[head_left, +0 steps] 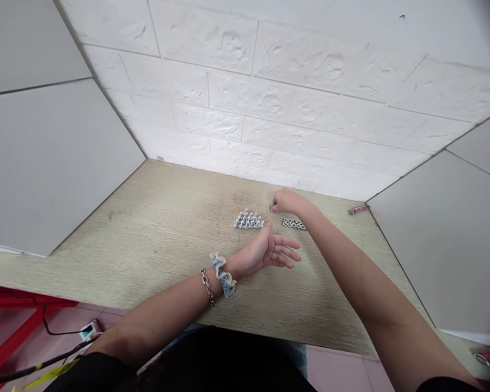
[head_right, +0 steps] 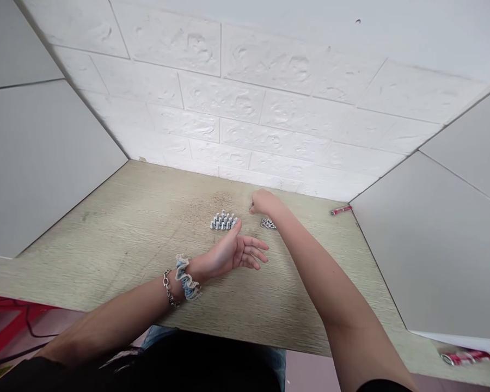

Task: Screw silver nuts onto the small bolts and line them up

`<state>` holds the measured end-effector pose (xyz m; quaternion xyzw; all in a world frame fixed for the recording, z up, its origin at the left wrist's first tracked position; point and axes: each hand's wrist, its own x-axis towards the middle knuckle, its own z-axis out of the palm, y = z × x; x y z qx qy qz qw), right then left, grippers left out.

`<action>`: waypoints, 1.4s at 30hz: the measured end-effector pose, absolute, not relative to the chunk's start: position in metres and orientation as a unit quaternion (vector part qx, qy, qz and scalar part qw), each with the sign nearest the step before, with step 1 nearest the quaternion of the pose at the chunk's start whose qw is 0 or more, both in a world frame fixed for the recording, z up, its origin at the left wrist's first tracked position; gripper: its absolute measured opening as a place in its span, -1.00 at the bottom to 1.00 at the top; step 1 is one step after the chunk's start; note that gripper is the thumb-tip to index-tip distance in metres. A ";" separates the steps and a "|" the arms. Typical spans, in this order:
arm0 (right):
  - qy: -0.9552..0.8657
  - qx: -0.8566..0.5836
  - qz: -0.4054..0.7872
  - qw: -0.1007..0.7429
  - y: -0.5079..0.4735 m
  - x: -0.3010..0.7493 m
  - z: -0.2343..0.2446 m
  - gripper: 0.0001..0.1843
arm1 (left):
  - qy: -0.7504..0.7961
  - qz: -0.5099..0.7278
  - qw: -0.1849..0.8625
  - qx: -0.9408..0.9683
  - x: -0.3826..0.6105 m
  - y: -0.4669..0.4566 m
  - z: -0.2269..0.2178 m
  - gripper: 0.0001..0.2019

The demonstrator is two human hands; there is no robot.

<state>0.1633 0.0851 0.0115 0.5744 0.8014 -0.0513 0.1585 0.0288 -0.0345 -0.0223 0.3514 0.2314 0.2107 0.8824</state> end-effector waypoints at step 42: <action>0.791 0.583 -0.042 0.179 0.080 0.155 0.019 -0.70 | 0.288 0.158 0.839 0.434 0.030 -0.043 -0.011 -0.59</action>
